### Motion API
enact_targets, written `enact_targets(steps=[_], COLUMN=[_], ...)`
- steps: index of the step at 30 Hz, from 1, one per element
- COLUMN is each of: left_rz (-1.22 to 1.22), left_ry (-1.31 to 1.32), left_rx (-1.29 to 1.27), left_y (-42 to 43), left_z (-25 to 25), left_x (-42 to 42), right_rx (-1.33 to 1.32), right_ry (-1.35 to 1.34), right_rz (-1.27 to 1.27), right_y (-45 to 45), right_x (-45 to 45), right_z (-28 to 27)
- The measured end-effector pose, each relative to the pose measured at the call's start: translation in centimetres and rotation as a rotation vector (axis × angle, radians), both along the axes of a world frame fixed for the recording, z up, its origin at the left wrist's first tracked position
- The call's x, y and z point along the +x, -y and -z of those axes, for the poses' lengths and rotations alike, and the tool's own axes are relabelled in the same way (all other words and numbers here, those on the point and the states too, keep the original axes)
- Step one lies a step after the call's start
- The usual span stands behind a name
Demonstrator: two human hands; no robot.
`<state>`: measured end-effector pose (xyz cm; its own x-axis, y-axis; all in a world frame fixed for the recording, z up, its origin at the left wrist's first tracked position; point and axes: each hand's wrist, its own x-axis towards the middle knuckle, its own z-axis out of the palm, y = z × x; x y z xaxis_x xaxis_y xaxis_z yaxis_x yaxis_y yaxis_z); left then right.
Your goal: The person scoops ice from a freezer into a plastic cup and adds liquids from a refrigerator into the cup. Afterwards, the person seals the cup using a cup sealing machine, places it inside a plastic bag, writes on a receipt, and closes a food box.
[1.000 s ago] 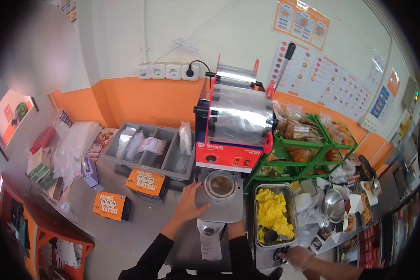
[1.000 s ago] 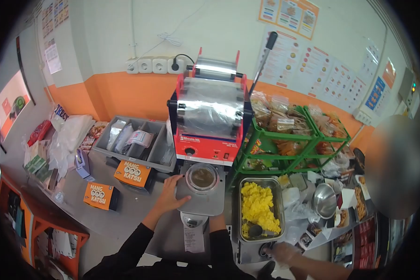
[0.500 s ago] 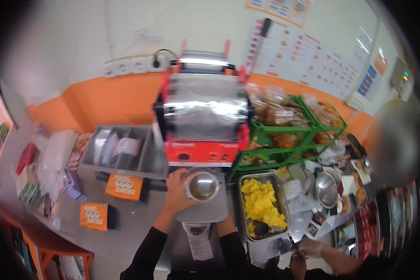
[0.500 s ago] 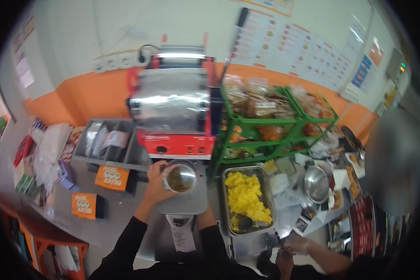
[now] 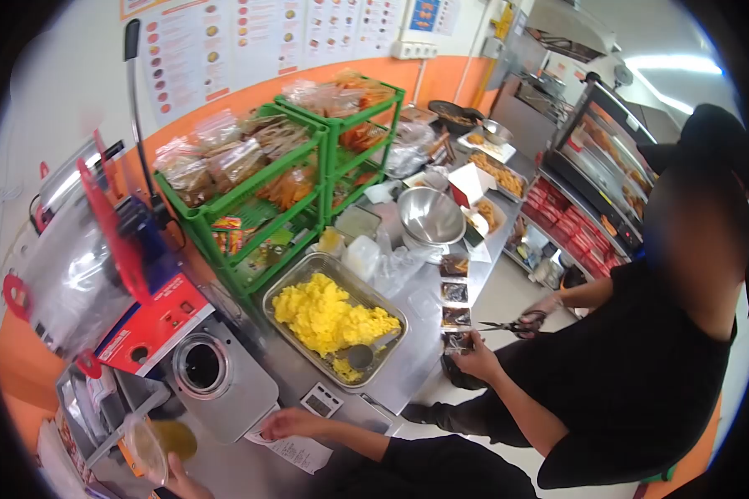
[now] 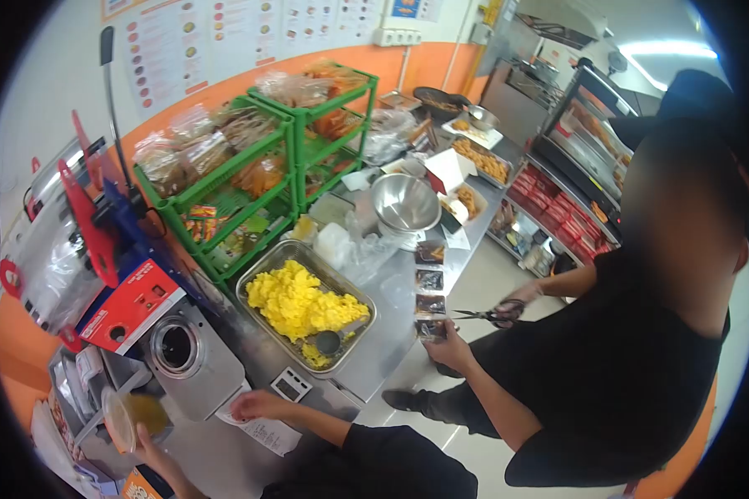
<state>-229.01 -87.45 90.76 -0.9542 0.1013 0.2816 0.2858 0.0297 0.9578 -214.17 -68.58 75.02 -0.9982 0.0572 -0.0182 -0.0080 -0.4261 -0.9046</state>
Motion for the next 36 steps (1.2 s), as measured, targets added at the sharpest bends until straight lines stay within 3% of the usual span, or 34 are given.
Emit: enact_targets(steps=[1,3,4,7,10,13,18,22,25,30,33,36], left_rz=[0.014,0.012,0.007,-0.023,-0.032,-0.028,-0.018,0.045,0.096,0.105,-0.255,-0.235], left_ry=[-0.059,-0.015,0.006,0.065,0.041,-0.031,-0.176,-0.008,0.114,0.163,0.231,0.098], left_rx=[-0.047,-0.085,-0.104,-0.159,-0.261,-0.354,-0.471,-0.196,-0.085,-0.025,-0.329,-0.656], left_y=[-0.2,1.0,2.5,6.4,5.8,4.7,4.0,1.9,1.2,1.5,3.4,5.9], left_z=[-2.3,0.1,2.4,9.1,10.7,12.1,15.3,14.6,14.0,15.9,18.5,21.8], left_x=[1.7,1.6,1.5,1.2,1.9,1.8,-0.1,-0.4,-0.5,-0.8,0.0,3.0], right_rx=[-0.033,-0.093,-0.063,-0.099,-0.084,0.247,0.403,0.42,0.584,0.584,0.62,0.773], right_ry=[0.039,0.112,0.032,0.346,0.338,0.264,0.152,0.179,0.041,0.075,0.194,0.15], right_rz=[-0.034,-0.115,0.093,0.297,0.533,0.58,0.72,0.682,0.867,0.817,0.686,0.615], right_y=[0.4,1.0,1.9,3.2,4.9,4.5,3.9,1.6,1.7,0.8,0.0,0.3], right_x=[0.3,0.3,-0.4,-1.8,-2.4,-1.8,-6.4,-9.9,-15.8,-19.0,-19.4,-17.4], right_z=[-1.0,-4.6,-5.5,-6.5,-7.6,-8.8,-6.9,-9.3,-4.7,-5.2,-5.6,-5.5])
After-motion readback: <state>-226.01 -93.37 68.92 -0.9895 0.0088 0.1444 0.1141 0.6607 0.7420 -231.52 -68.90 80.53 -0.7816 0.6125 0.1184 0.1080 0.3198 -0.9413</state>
